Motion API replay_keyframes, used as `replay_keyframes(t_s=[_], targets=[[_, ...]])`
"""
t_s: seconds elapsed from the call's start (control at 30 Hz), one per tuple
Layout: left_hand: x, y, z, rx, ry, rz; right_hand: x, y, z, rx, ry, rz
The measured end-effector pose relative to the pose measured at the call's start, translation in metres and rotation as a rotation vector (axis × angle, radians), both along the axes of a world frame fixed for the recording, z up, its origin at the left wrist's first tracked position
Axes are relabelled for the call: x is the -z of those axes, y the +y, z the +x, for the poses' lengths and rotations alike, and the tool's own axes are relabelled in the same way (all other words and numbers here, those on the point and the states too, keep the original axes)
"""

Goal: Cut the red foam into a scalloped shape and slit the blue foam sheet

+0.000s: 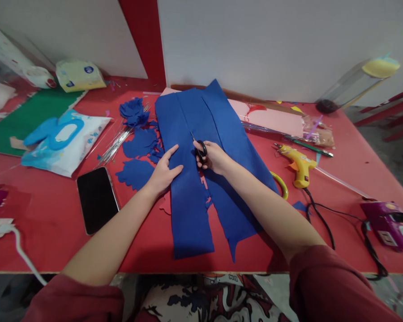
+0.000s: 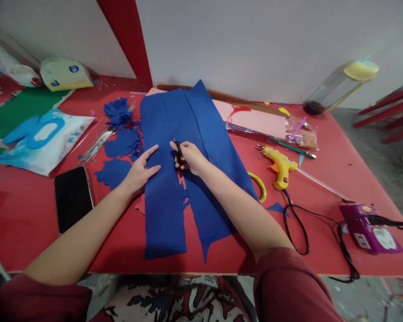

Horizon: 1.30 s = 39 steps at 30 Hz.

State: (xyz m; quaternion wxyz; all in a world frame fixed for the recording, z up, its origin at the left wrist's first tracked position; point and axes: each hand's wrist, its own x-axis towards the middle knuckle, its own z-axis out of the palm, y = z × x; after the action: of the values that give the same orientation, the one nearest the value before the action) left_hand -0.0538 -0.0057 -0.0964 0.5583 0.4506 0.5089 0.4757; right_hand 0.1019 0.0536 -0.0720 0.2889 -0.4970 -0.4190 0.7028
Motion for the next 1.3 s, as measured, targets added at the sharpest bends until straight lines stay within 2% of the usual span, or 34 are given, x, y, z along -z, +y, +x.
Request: replay_keyframes(t_s=[0.4, 0.73, 0.9, 1.3], targets=[[0.003, 0.001, -0.002, -0.001, 0.004, -0.009, 0.0, 0.0, -0.003, 0.017, -0.045, 0.007], [0.001, 0.001, -0.001, 0.008, -0.009, -0.01, -0.009, 0.012, -0.002, -0.057, -0.114, -0.055], [0.0, 0.0, -0.001, 0.012, -0.005, -0.007, -0.004, 0.017, -0.005, -0.045, -0.101, -0.069], [-0.004, -0.002, 0.001, 0.003, -0.036, -0.029, 0.001, 0.012, -0.005, 0.0, -0.006, -0.057]])
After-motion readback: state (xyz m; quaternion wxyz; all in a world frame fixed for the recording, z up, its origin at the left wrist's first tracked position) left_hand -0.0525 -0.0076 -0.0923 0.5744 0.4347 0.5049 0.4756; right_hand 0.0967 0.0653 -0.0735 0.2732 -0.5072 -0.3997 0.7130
